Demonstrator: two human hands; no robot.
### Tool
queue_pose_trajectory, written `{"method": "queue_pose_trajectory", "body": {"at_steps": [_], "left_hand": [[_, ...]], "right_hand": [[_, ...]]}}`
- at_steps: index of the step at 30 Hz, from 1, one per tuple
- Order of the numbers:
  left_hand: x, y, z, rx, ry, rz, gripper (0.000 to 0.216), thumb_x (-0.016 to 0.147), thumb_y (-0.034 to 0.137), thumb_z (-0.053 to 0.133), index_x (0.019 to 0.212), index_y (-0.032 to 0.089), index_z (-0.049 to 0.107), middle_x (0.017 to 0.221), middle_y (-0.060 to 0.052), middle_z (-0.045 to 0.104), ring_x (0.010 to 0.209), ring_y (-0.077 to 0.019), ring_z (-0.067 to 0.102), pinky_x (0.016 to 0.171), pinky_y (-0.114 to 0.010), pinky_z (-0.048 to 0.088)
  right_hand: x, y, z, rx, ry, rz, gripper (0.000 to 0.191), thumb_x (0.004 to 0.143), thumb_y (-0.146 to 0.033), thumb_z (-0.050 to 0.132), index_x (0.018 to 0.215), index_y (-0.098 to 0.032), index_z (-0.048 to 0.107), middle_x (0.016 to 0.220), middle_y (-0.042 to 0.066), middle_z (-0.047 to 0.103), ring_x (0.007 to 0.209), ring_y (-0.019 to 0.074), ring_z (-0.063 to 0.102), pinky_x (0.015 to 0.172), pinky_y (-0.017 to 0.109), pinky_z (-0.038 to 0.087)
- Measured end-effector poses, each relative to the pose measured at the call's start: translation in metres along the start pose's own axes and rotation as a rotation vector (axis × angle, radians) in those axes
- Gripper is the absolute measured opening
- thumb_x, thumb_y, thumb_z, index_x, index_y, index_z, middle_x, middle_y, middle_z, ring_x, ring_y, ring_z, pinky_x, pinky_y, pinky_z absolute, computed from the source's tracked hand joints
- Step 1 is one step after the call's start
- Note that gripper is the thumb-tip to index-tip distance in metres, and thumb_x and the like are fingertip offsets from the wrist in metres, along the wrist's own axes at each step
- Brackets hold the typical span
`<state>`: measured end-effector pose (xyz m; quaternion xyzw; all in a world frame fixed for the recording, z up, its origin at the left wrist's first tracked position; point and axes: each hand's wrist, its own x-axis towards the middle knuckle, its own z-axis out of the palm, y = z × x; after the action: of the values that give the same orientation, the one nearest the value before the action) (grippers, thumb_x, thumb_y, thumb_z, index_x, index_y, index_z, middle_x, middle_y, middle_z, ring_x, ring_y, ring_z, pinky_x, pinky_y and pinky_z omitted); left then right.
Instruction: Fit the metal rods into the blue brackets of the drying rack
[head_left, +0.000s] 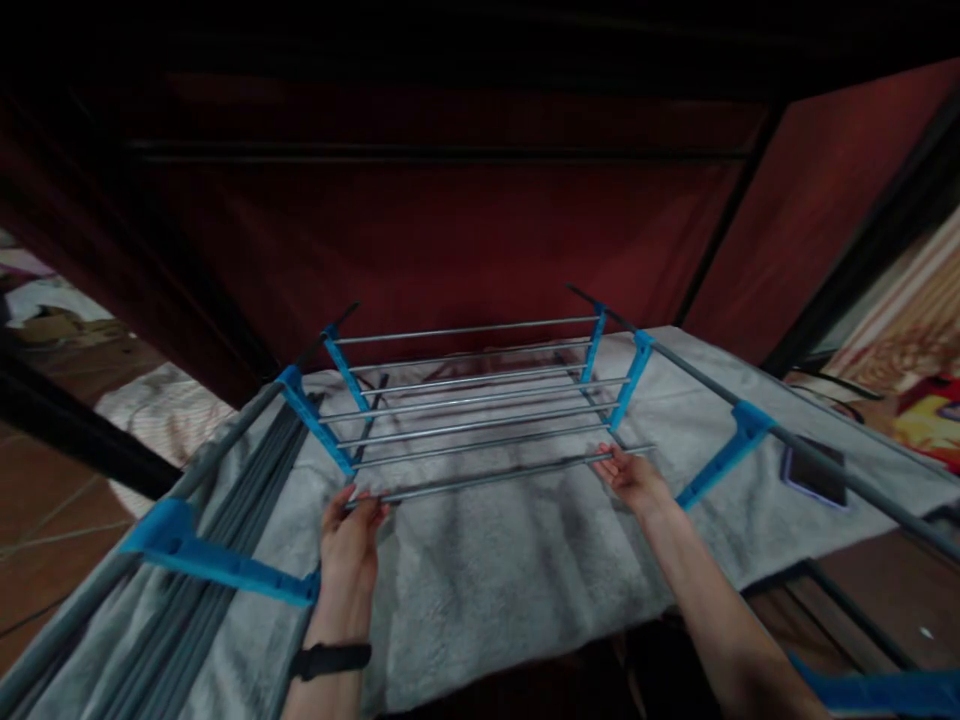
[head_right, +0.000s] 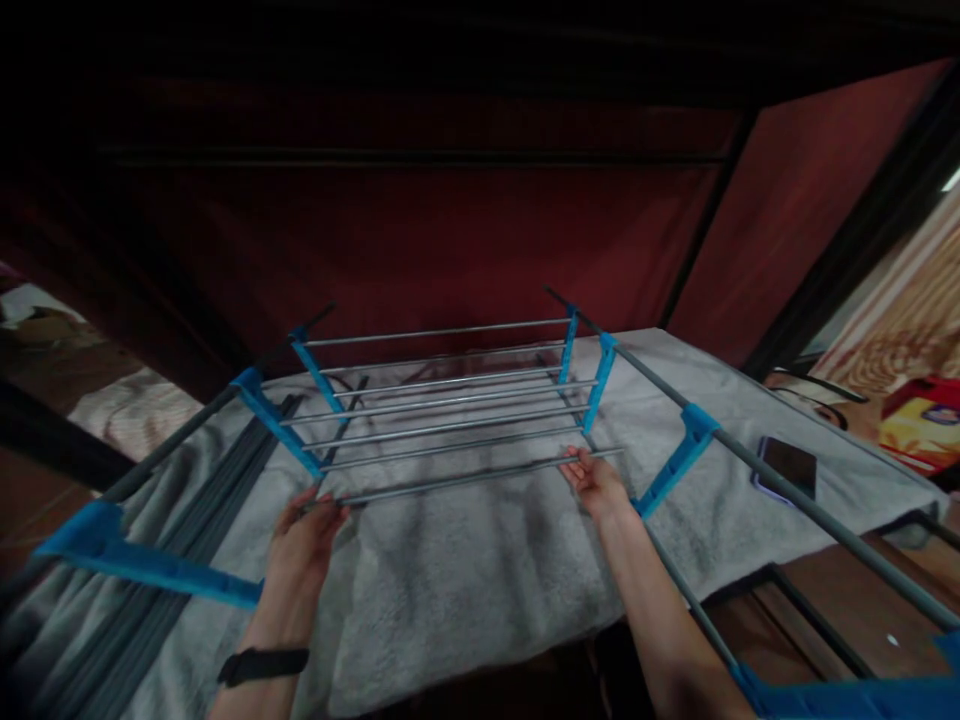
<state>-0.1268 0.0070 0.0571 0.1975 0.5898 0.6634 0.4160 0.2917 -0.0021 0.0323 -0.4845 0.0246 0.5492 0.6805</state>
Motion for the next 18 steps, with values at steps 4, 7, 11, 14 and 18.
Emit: {"method": "queue_pose_trajectory", "body": {"at_steps": [4, 7, 11, 14, 18], "left_hand": [[-0.006, 0.004, 0.007, -0.181, 0.082, -0.116, 0.047, 0.066, -0.005, 0.060, 0.101, 0.024, 0.048, 0.077, 0.004, 0.068, 0.069, -0.0159, 0.070, 0.060, -0.024, 0.055], [-0.007, 0.003, 0.011, -0.207, 0.069, -0.162, 0.030, 0.078, -0.005, 0.056, 0.093, 0.021, 0.051, 0.074, 0.001, 0.068, 0.067, -0.0134, 0.070, 0.060, -0.021, 0.055], [-0.011, 0.000, 0.022, -0.189, 0.005, -0.377, 0.024, 0.091, -0.002, 0.046, 0.078, 0.016, 0.053, 0.075, -0.004, 0.069, 0.067, -0.0123, 0.069, 0.062, -0.022, 0.057], [-0.017, -0.004, 0.031, -0.177, -0.046, -0.463, 0.025, 0.093, -0.002, 0.046, 0.077, 0.015, 0.055, 0.078, -0.005, 0.070, 0.069, -0.0134, 0.070, 0.064, -0.025, 0.060], [-0.022, -0.007, 0.037, -0.197, -0.067, -0.459, 0.027, 0.096, -0.001, 0.046, 0.076, 0.014, 0.057, 0.078, -0.004, 0.070, 0.070, -0.0121, 0.070, 0.066, -0.024, 0.060]], "right_hand": [[-0.002, 0.000, 0.004, 0.011, -0.027, 0.005, 0.020, 0.097, -0.005, 0.050, 0.084, -0.016, 0.060, 0.072, 0.001, 0.071, 0.062, 0.0110, 0.069, 0.064, 0.024, 0.063], [-0.003, 0.000, 0.007, 0.002, -0.042, -0.038, 0.021, 0.097, -0.005, 0.051, 0.083, -0.017, 0.061, 0.072, 0.001, 0.072, 0.062, 0.0110, 0.069, 0.064, 0.024, 0.063], [-0.006, 0.004, 0.012, -0.033, -0.102, -0.082, 0.021, 0.096, -0.005, 0.053, 0.081, -0.017, 0.061, 0.075, 0.003, 0.075, 0.063, 0.0117, 0.070, 0.066, 0.024, 0.063], [-0.009, 0.010, 0.015, -0.058, -0.147, -0.075, 0.020, 0.095, -0.005, 0.055, 0.081, -0.018, 0.062, 0.078, 0.004, 0.076, 0.066, 0.0129, 0.072, 0.069, 0.026, 0.064], [-0.009, 0.008, 0.018, -0.055, -0.170, -0.077, 0.020, 0.094, -0.005, 0.054, 0.084, -0.018, 0.064, 0.080, 0.004, 0.077, 0.071, 0.0130, 0.073, 0.072, 0.025, 0.064]]}}
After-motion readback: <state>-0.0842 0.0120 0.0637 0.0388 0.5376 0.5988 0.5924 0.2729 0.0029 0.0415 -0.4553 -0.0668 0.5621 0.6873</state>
